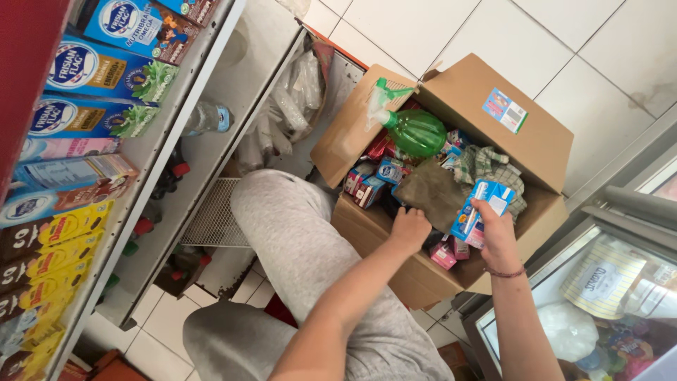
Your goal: The person scans packaged snacks with a barcode scanner and places them on a refrigerated shelf. They then spray a cleaning solution on the shelf and wipe it with a cloth. The person continues to scan and place items on the shelf.
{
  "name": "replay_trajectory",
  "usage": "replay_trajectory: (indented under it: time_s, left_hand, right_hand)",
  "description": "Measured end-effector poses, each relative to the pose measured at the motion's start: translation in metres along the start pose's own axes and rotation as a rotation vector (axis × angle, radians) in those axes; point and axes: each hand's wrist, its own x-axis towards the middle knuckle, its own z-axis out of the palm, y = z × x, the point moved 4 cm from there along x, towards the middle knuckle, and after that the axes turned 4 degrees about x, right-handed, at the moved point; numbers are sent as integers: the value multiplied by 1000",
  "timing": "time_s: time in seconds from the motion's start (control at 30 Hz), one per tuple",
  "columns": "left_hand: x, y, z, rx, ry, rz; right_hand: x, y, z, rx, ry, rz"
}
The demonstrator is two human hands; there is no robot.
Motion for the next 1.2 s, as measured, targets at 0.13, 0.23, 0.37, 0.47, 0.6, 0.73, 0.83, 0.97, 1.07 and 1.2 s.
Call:
replay_trajectory:
  time_s: [0.13, 0.23, 0.37, 0.47, 0.6, 0.73, 0.83, 0.97, 1.07, 1.2]
  left_hand:
    - [-14, -28, -60, -264, -180, 131]
    - [-39, -51, -123, -555, -210, 132]
    - [-86, -71, -190, -1412, -65, 204]
    - [-126, -73, -229, -2079, -27, 334]
    - [-179, -60, -266, -2601, 187, 529]
    - [-231, -57, -268, -2779, 216, 509]
    - [-278, -57, -250, -2539, 380, 271]
    - [-343, -56, -230, -2383, 721, 222]
    - [-398, -58, -222, -2521, 907, 235]
    - [-491, -63, -202, -2249, 1101, -1]
  right_hand:
    - [-2, 0, -10, 16, -27, -56]
    - [2, -11, -16, 41, -11, -74]
    - [-3, -32, -22, 97, -1, -78]
    - [-16, -54, 4, 168, -139, -100]
    - [-60, -79, 59, 226, -348, -82]
    - [-123, -83, 120, 241, -580, -17]
    - [-164, -71, 160, 156, -816, 23]
    - [-198, -36, 208, 59, -996, -1]
    - [-228, -3, 251, 51, -1107, 61]
    - [-275, 51, 317, -155, -1191, 126]
